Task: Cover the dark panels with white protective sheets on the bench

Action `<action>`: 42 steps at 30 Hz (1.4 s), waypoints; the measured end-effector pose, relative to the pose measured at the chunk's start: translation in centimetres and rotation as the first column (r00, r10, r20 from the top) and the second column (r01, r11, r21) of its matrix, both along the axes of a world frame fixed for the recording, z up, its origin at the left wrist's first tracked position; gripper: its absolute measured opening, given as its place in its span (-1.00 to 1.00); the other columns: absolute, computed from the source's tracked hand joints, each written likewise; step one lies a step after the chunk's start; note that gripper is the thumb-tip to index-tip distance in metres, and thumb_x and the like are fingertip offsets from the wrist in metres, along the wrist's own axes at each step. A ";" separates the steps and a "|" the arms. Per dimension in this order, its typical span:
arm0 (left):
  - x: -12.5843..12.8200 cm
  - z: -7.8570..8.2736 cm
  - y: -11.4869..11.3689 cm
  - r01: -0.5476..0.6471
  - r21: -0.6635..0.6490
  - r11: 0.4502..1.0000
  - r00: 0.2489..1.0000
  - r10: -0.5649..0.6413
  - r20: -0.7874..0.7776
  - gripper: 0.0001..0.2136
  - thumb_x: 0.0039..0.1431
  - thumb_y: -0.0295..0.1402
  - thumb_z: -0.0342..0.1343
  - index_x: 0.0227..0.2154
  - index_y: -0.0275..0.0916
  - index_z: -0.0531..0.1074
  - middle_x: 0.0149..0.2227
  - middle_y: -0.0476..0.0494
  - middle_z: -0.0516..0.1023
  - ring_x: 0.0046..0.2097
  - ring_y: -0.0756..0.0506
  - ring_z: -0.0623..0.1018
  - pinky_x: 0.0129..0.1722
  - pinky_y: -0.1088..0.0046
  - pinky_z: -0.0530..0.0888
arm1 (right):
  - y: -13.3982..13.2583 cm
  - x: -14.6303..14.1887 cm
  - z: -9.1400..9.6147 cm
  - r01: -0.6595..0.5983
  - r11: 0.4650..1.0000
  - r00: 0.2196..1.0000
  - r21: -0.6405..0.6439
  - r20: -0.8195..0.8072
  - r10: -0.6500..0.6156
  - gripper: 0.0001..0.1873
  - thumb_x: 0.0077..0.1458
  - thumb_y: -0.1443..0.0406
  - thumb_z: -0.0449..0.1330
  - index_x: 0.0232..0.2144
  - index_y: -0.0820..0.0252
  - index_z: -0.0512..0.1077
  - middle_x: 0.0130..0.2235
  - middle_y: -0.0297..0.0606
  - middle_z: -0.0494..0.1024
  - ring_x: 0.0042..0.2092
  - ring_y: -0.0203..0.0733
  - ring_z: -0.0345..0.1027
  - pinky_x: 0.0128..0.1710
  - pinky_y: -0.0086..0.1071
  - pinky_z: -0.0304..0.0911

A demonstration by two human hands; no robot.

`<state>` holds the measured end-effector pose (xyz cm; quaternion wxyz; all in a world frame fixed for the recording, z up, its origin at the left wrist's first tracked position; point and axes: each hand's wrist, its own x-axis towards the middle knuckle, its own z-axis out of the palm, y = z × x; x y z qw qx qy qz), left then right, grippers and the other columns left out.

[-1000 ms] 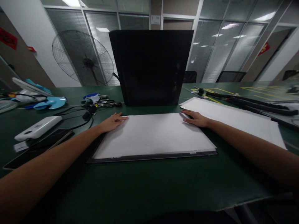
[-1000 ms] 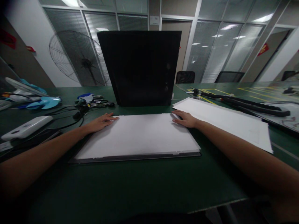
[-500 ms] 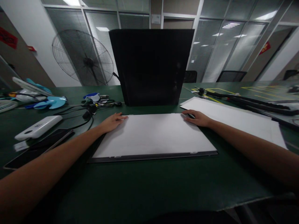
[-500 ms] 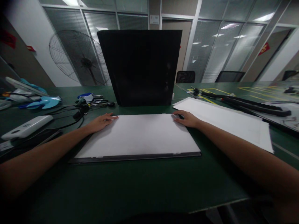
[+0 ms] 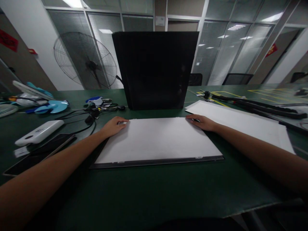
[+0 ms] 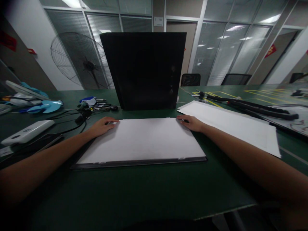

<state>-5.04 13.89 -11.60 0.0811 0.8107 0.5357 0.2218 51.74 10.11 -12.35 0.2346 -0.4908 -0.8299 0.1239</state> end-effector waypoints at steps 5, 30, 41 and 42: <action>0.6 0.7 -0.8 -0.018 0.038 0.999 0.998 0.020 -0.062 -0.51 0.14 -0.11 0.06 0.06 -0.14 0.64 0.12 -0.16 0.64 0.15 -0.29 0.57 0.27 0.24 0.41 | -0.2 -0.1 0.1 -0.004 1.000 1.000 -0.006 -0.002 0.004 -0.35 0.27 -0.15 0.09 0.22 0.00 0.51 0.31 -0.21 0.45 0.33 0.13 0.31 0.41 0.07 0.10; 1.6 1.1 -2.6 0.012 0.083 0.996 0.939 0.018 -0.344 -0.47 0.31 -0.16 -0.04 0.25 -0.21 0.49 0.29 -0.29 0.50 0.25 -0.42 0.51 0.30 0.05 0.37 | -1.4 -0.5 0.8 -0.098 0.995 0.982 0.030 0.168 0.091 -0.27 0.29 -0.14 0.11 0.37 0.03 0.36 0.43 -0.18 0.26 0.41 0.17 0.17 0.44 0.08 0.03; 2.2 2.8 -4.1 -0.012 0.090 0.996 0.869 0.055 -0.492 -0.49 0.35 -0.23 -0.07 0.26 -0.26 0.47 0.22 -0.35 0.57 0.11 -0.40 0.61 0.11 0.06 0.51 | -0.1 4.1 1.0 0.525 0.828 0.691 0.196 0.470 -0.549 -0.25 0.36 0.00 -0.02 0.37 0.42 0.29 0.30 0.24 0.39 0.27 0.30 0.33 0.23 0.10 0.26; 2.3 3.0 -4.2 -0.021 0.092 0.996 0.866 0.064 -0.496 -0.49 0.34 -0.23 -0.06 0.25 -0.26 0.48 0.20 -0.36 0.58 0.09 -0.41 0.62 0.09 0.05 0.52 | -0.2 4.3 1.2 0.536 0.825 0.681 0.181 0.484 -0.549 -0.28 0.37 0.00 -0.04 0.33 0.40 0.35 0.22 0.24 0.48 0.19 0.29 0.42 0.15 0.09 0.32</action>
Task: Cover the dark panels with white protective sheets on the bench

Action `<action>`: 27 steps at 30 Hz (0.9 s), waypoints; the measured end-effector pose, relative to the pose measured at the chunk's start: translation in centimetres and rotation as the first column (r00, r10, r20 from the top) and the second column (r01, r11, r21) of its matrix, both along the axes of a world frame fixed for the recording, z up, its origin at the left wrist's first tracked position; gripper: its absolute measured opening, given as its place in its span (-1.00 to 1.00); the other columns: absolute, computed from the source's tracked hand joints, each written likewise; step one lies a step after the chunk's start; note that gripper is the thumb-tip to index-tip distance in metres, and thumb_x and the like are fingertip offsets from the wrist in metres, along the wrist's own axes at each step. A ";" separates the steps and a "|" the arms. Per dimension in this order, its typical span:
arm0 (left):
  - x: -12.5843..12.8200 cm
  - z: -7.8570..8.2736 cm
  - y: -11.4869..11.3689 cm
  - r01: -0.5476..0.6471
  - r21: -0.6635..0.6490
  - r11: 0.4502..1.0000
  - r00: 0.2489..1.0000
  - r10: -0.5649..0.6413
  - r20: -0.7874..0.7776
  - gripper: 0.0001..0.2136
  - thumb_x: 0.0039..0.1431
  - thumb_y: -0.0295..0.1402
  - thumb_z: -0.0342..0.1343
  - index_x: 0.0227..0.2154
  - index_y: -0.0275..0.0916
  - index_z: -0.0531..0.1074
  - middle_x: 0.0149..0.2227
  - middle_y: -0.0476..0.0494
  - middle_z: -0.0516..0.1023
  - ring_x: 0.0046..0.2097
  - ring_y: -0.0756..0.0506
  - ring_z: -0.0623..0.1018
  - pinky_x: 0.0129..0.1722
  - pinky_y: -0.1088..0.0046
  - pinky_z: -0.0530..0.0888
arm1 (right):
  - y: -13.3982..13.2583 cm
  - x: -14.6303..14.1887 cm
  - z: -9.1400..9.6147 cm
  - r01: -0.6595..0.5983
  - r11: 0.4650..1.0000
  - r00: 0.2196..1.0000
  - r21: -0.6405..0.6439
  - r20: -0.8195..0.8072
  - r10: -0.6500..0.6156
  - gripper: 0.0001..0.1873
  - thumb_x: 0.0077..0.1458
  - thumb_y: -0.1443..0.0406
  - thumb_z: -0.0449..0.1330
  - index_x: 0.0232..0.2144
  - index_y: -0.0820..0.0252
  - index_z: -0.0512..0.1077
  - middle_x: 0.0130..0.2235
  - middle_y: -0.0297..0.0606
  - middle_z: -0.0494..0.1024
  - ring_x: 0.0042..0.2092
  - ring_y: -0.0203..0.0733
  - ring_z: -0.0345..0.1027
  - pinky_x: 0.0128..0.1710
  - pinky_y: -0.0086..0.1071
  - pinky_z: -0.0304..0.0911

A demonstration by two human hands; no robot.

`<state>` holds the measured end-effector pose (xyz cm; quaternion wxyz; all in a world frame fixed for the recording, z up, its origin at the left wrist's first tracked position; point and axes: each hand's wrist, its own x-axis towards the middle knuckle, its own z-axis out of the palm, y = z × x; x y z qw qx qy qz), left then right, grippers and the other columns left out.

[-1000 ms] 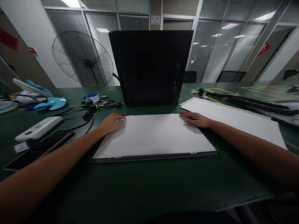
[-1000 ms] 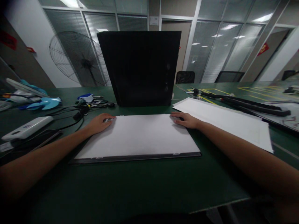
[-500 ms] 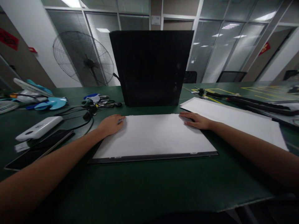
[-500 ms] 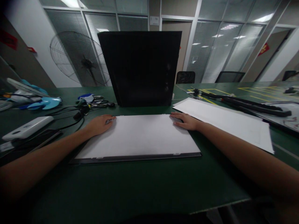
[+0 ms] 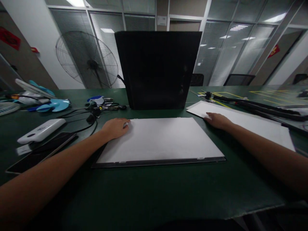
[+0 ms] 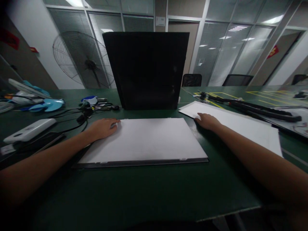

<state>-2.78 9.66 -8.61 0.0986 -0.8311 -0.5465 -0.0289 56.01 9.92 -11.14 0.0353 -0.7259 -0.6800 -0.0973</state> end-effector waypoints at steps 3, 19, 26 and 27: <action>0.2 0.3 -0.4 -0.018 -0.002 1.000 1.000 0.018 -0.020 -0.49 0.32 -0.22 -0.05 0.23 -0.26 0.51 0.15 -0.37 0.61 0.06 -0.44 0.63 0.02 0.03 0.54 | -0.4 0.0 0.8 -0.012 1.000 1.000 -0.029 0.028 0.013 -0.40 0.41 0.04 -0.08 0.17 0.27 0.53 0.05 0.17 0.60 0.01 0.25 0.51 0.02 0.06 0.35; -0.3 -0.4 0.4 -0.062 0.028 0.998 0.998 0.061 0.031 -0.52 0.26 -0.16 0.03 0.15 -0.15 0.60 0.06 -0.31 0.68 0.00 -0.47 0.65 0.00 0.06 0.51 | -3.6 -4.5 3.8 0.083 0.985 0.994 0.149 0.059 -0.093 -0.51 0.35 0.00 0.06 -0.12 0.24 0.60 -0.19 0.16 0.62 -0.18 0.18 0.50 -0.23 -0.11 0.27; -0.5 -0.9 0.7 -0.145 0.023 0.989 0.982 0.141 0.126 -0.49 0.37 -0.07 -0.13 0.04 -0.18 0.66 -0.03 -0.31 0.72 -0.04 -0.40 0.67 -0.06 0.16 0.52 | -7.5 -11.4 4.5 -0.187 0.965 0.977 0.184 0.140 0.162 -0.61 0.36 0.07 0.02 -0.08 0.10 0.58 -0.18 -0.10 0.69 -0.25 0.07 0.55 -0.28 -0.17 0.30; -0.6 -1.0 0.8 -0.156 0.022 0.988 0.976 0.150 0.157 -0.48 0.38 -0.06 -0.14 0.02 -0.18 0.67 -0.03 -0.31 0.72 -0.04 -0.39 0.67 -0.06 0.17 0.52 | -8.4 -12.6 4.6 -0.258 0.952 0.962 0.164 0.137 0.237 -0.64 0.35 0.09 0.04 -0.09 0.07 0.58 -0.19 -0.16 0.69 -0.25 0.04 0.56 -0.29 -0.19 0.31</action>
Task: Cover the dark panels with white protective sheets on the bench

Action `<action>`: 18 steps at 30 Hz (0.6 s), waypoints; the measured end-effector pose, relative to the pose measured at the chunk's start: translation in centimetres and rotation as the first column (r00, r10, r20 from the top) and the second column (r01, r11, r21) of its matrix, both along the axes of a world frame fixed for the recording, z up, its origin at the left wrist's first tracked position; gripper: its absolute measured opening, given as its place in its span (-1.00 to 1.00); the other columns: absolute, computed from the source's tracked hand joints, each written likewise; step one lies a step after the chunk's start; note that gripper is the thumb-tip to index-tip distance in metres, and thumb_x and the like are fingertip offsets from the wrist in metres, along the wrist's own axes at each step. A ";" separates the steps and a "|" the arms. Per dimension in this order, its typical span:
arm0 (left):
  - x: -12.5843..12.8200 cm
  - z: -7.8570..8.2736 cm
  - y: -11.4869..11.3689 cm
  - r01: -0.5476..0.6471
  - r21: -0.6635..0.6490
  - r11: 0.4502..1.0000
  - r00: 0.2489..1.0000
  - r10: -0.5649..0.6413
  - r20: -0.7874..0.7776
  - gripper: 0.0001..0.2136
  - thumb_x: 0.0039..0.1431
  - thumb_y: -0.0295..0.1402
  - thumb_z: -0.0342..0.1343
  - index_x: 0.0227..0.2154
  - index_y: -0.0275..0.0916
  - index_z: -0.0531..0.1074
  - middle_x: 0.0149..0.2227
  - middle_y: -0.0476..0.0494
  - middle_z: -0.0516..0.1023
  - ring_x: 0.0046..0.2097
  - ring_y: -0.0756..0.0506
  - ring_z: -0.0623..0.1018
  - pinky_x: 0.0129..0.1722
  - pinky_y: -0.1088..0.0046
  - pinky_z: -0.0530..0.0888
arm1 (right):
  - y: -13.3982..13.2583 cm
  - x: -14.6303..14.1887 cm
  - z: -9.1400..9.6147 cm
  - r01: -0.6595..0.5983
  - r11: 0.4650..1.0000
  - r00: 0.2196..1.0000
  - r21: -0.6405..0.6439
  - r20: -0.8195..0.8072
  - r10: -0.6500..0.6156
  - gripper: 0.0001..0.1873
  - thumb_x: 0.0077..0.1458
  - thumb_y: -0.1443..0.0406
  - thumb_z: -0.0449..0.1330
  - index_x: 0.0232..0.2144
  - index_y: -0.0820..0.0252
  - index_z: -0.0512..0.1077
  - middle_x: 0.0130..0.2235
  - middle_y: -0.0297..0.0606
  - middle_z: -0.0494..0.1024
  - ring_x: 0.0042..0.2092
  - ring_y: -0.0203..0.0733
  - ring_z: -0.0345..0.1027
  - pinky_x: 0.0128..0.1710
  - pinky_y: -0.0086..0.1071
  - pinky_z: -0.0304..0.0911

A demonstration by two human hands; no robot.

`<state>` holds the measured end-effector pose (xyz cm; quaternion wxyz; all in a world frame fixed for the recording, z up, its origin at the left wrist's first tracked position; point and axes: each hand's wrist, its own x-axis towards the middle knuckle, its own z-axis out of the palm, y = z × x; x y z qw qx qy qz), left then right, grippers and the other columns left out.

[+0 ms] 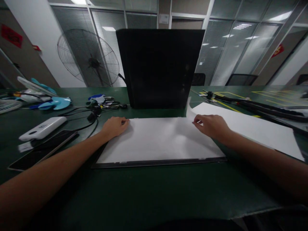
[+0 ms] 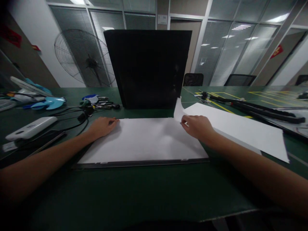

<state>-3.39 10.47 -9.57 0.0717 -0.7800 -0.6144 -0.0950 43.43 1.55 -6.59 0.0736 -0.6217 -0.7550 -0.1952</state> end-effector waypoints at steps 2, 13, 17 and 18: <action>-0.2 -0.1 0.3 -0.026 0.000 1.000 0.998 0.026 0.062 -0.50 0.38 -0.07 -0.14 0.00 -0.16 0.67 -0.03 -0.28 0.72 -0.04 -0.36 0.67 -0.05 0.20 0.52 | -1.8 -2.2 0.1 -0.144 0.989 0.989 -0.043 -0.026 0.143 -0.69 0.34 0.13 0.07 -0.12 0.04 0.59 -0.20 -0.25 0.70 -0.25 -0.02 0.57 -0.29 -0.22 0.33; -0.5 -0.6 1.5 0.105 0.031 0.994 0.976 -0.109 0.188 -0.56 0.17 -0.30 0.01 0.03 -0.21 0.64 0.08 -0.20 0.67 0.13 -0.24 0.59 0.22 0.29 0.45 | -5.3 -4.3 1.7 -0.433 0.891 0.834 -0.134 -0.434 0.341 -0.31 0.35 -0.10 0.08 0.41 -0.04 0.23 0.24 -0.17 0.53 -0.10 -0.04 0.61 -0.16 -0.12 0.55; -0.8 -0.9 1.6 0.134 0.041 0.990 0.974 -0.140 0.177 -0.55 0.19 -0.27 -0.01 0.04 -0.27 0.62 0.08 -0.28 0.65 0.15 -0.28 0.58 0.26 0.22 0.43 | -2.2 -1.6 0.8 -0.212 0.969 0.964 -0.128 -0.190 0.186 -0.38 0.33 -0.16 0.01 0.18 0.01 0.52 0.12 -0.14 0.62 0.01 0.17 0.56 0.02 0.12 0.44; -0.9 -1.0 1.7 0.141 0.045 0.989 0.974 -0.147 0.171 -0.55 0.20 -0.26 -0.02 0.04 -0.29 0.61 0.08 -0.30 0.64 0.15 -0.28 0.57 0.26 0.21 0.42 | -1.6 -1.0 0.5 -0.183 0.972 0.976 -0.145 -0.147 0.162 -0.38 0.34 -0.16 0.00 0.14 0.02 0.56 0.07 -0.13 0.65 0.00 0.18 0.56 0.01 0.12 0.44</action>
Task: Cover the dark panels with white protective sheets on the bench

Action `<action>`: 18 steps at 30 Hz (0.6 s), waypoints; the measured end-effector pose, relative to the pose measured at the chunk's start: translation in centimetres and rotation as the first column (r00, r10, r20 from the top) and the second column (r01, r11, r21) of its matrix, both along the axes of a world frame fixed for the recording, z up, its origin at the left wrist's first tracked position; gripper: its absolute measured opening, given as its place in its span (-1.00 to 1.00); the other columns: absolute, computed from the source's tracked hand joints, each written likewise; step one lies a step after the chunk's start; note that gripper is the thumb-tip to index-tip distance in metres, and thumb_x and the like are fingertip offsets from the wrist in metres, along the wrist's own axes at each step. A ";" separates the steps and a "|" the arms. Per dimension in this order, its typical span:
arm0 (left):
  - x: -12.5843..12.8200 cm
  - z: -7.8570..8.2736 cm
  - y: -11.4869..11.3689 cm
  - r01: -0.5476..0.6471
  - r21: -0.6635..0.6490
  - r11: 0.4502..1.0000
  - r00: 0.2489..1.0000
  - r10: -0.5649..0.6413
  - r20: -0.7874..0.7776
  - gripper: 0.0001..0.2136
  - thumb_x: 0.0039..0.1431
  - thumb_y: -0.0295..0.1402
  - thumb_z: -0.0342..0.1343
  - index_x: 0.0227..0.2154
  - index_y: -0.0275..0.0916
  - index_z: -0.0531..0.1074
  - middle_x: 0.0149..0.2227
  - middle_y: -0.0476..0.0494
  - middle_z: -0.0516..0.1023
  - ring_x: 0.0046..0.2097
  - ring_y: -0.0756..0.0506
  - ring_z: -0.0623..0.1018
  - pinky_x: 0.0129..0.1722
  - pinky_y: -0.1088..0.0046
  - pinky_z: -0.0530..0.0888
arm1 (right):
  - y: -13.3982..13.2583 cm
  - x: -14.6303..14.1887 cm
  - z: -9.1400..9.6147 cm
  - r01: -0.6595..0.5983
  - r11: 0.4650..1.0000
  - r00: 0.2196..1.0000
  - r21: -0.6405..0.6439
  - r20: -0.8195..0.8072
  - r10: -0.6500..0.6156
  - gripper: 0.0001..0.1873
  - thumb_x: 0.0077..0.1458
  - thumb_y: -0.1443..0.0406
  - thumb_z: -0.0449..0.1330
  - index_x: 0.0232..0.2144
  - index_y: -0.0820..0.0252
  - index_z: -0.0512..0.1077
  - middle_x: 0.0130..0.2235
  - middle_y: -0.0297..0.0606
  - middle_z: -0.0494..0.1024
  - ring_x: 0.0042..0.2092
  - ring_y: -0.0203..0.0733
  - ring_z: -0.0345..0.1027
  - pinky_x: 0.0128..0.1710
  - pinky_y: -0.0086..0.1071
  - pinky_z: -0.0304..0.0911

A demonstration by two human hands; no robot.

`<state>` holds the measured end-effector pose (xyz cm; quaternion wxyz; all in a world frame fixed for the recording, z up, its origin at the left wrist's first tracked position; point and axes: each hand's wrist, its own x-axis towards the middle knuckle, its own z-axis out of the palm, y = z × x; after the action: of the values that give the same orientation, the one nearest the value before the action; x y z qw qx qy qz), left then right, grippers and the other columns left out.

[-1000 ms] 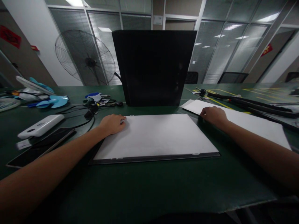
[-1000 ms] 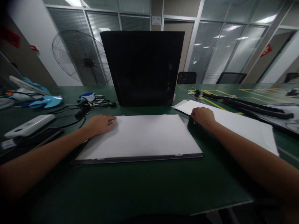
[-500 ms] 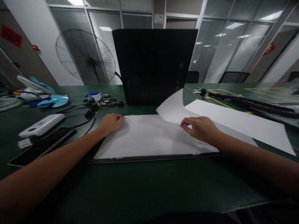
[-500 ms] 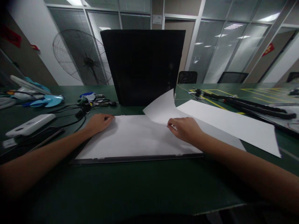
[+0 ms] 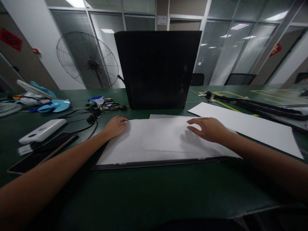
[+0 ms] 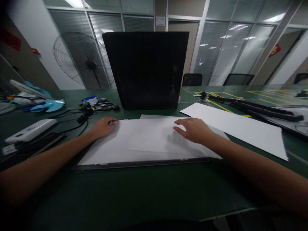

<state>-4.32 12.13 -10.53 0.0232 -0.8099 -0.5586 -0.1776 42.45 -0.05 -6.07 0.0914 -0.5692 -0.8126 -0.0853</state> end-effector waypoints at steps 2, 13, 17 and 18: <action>-0.2 -0.2 0.0 0.006 0.001 1.000 1.000 -0.006 -0.005 -0.55 0.22 -0.25 -0.02 0.05 -0.28 0.60 0.09 -0.31 0.63 0.17 -0.27 0.56 0.27 0.21 0.41 | 0.8 0.8 -0.6 -0.008 0.999 0.999 -0.040 0.033 0.010 -0.41 0.35 -0.13 -0.01 0.10 0.01 0.59 0.03 -0.15 0.67 -0.04 0.14 0.57 0.00 0.08 0.44; 0.0 -0.5 0.4 0.036 -0.079 0.996 0.998 -0.031 0.063 -0.37 0.33 0.07 -0.08 0.18 -0.34 0.49 0.22 -0.36 0.54 0.26 -0.29 0.50 0.33 0.22 0.34 | -2.6 -3.0 -1.0 -0.374 0.894 0.905 -0.248 -0.309 0.293 -0.32 0.35 -0.14 0.06 0.43 -0.19 0.24 0.38 -0.33 0.35 0.31 0.10 0.33 0.33 0.14 0.23; -0.1 -0.3 0.5 0.058 -0.136 0.989 0.996 -0.048 0.072 -0.32 0.23 0.10 0.05 0.22 -0.32 0.46 0.28 -0.35 0.50 0.29 -0.32 0.47 0.35 0.19 0.32 | -2.8 -3.3 -0.9 -0.436 0.858 0.868 -0.273 -0.378 0.321 -0.31 0.38 -0.11 0.05 0.45 -0.16 0.18 0.45 -0.34 0.23 0.40 0.08 0.19 0.40 0.13 0.14; -0.1 -0.3 0.5 0.051 -0.145 0.988 0.996 -0.039 0.081 -0.31 0.21 0.11 0.07 0.23 -0.32 0.46 0.28 -0.35 0.50 0.29 -0.32 0.48 0.35 0.20 0.32 | -2.5 -3.0 -0.9 -0.429 0.861 0.871 -0.273 -0.376 0.315 -0.32 0.38 -0.11 0.04 0.45 -0.15 0.20 0.45 -0.34 0.23 0.41 0.07 0.18 0.40 0.12 0.13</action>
<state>-4.37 12.63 -10.85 -0.0622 -0.8142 -0.5523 -0.1681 39.45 -2.60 -6.98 0.1345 -0.4122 -0.8845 0.1722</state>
